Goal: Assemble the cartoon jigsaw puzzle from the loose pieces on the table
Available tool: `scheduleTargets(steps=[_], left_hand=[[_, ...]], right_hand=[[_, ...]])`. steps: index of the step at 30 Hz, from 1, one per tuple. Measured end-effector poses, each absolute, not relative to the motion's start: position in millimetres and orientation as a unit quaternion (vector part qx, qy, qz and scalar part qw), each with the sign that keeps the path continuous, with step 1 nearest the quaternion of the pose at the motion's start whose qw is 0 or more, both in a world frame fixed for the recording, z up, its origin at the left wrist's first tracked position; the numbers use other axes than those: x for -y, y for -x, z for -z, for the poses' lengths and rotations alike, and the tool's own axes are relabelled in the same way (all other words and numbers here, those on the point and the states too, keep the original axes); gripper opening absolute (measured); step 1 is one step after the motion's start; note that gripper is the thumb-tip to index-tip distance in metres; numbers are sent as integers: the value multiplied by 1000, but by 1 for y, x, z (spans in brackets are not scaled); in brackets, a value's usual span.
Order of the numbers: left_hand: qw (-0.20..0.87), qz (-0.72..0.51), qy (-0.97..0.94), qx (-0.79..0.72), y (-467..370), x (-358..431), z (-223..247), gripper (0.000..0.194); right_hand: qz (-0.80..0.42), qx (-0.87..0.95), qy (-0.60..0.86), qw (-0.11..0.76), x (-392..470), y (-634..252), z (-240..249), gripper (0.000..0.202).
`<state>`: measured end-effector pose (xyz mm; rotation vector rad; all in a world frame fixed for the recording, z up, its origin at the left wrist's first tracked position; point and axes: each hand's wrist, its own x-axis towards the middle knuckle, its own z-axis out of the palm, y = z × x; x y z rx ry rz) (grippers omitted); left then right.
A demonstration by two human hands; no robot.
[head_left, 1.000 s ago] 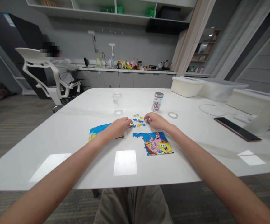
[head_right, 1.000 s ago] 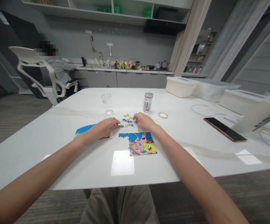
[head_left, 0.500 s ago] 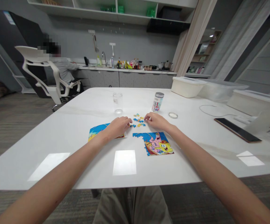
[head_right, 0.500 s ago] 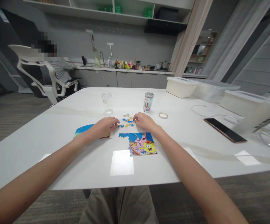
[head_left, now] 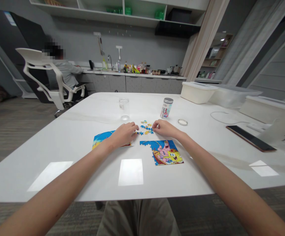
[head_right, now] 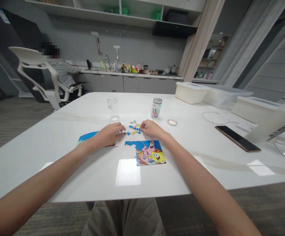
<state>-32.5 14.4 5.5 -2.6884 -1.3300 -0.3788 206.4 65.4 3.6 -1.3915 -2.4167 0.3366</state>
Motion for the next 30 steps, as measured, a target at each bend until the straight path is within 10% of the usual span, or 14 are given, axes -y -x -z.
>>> scheduleTargets(steps=[11,30], left_hand=[[79,140,902,400,34,-13,-8,13],[82,107,928,348,31,-12,-6,19]], right_hand=[[-430,855,271,105,-41,-197,-29,18],[-372,853,329,161,-49,-197,-19,17]])
